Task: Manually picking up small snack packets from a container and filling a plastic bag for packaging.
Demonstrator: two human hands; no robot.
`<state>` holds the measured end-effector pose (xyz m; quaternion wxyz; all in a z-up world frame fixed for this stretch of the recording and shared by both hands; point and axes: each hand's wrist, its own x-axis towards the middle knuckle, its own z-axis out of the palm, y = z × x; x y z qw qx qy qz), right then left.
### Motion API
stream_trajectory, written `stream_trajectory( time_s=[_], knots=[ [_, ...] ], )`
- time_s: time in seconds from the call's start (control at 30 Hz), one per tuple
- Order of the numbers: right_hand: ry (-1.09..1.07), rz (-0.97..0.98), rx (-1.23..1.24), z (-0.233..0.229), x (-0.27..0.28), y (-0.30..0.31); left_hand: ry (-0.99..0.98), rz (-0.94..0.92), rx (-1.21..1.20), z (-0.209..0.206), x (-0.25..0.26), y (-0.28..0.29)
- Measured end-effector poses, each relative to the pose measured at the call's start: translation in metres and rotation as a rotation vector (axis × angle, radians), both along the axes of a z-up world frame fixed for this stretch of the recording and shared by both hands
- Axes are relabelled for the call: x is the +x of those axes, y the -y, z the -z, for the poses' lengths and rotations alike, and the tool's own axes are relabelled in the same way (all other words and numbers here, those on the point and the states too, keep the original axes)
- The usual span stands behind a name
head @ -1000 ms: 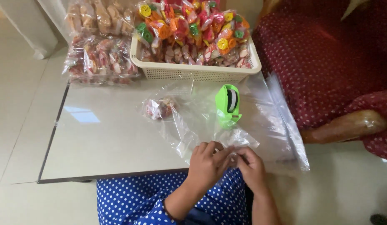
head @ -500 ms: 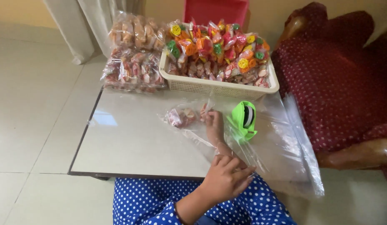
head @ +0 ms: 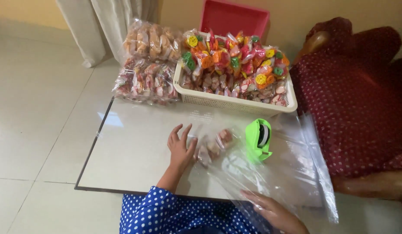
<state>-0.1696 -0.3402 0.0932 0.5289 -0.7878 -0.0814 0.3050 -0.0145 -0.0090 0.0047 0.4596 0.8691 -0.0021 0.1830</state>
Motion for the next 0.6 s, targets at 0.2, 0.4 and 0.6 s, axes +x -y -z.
stream_trajectory(
  time_s=[0.2, 0.4, 0.6],
  knots=[
    [-0.087, 0.345, -0.031, 0.023, -0.010, 0.036, 0.013, 0.116, -0.022, -0.002, 0.002, 0.021],
    [-0.056, 0.155, 0.716, 0.050, 0.022, -0.024, -0.194, 0.646, 0.158, -0.061, -0.060, 0.048],
    [0.181, 0.363, -0.058, 0.150, 0.128, -0.074, -0.266, 0.343, 0.316, -0.040, -0.014, 0.025]
  ],
)
